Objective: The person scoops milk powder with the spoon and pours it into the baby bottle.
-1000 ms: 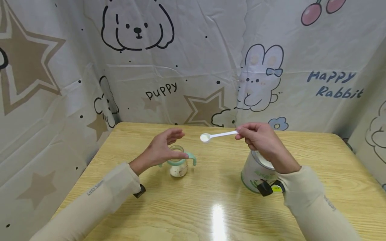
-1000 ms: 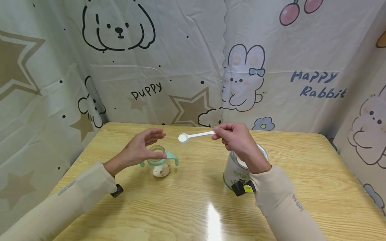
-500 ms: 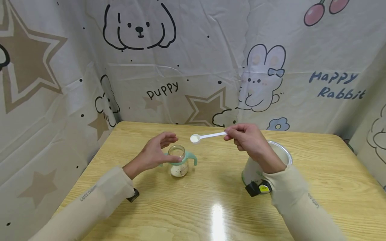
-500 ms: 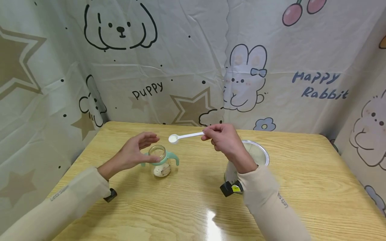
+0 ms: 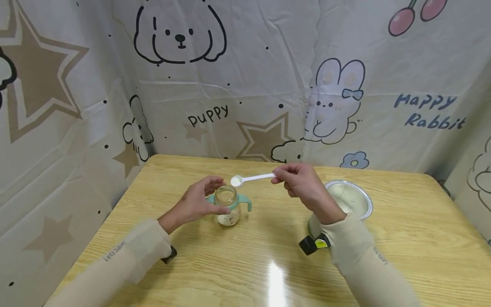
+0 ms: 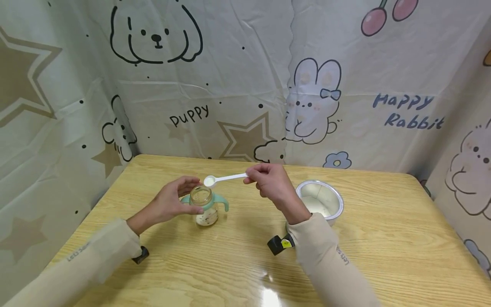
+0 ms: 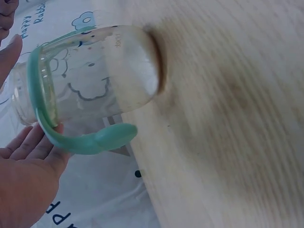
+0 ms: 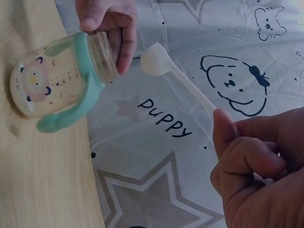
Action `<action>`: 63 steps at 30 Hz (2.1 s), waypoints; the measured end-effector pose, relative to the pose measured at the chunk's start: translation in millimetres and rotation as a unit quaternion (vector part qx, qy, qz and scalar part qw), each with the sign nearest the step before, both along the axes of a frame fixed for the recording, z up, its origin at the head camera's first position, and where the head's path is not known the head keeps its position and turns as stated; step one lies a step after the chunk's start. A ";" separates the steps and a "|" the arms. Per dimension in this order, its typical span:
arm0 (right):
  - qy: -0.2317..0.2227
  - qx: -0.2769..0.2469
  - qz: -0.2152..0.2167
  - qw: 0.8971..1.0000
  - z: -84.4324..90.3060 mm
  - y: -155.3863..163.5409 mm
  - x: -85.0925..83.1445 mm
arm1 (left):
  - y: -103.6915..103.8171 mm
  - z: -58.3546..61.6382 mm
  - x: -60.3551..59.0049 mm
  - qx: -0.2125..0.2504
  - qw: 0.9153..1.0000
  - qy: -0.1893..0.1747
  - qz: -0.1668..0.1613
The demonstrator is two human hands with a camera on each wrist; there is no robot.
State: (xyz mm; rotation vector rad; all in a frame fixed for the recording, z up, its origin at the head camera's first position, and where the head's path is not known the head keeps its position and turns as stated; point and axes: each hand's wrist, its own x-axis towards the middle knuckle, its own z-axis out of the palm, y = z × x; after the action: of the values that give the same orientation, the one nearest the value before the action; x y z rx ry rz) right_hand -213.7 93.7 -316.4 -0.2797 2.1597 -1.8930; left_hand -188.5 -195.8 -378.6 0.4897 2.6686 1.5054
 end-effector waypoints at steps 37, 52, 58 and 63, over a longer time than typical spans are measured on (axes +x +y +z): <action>0.115 0.143 0.030 0.983 -28.6 -20.6 14.6 | -0.1 -8.6 2.0 -0.031 0.999 0.028 0.016; 0.083 0.134 0.033 0.987 -18.6 -13.0 12.8 | 0.1 -6.7 1.1 -0.032 0.999 0.020 0.014; 0.071 0.102 0.020 0.992 -10.7 -6.0 9.3 | -1.7 -1.7 0.4 -0.037 0.999 0.013 0.010; 0.078 0.099 0.025 0.992 -4.4 2.7 7.0 | -0.9 5.1 -2.7 -0.017 1.000 0.014 0.001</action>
State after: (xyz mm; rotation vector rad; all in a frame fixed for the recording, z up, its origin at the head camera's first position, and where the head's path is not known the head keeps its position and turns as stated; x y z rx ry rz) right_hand -206.7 96.4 -320.8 -0.4510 2.3965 -1.6623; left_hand -191.2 -196.7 -373.5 0.5119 2.7120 1.4604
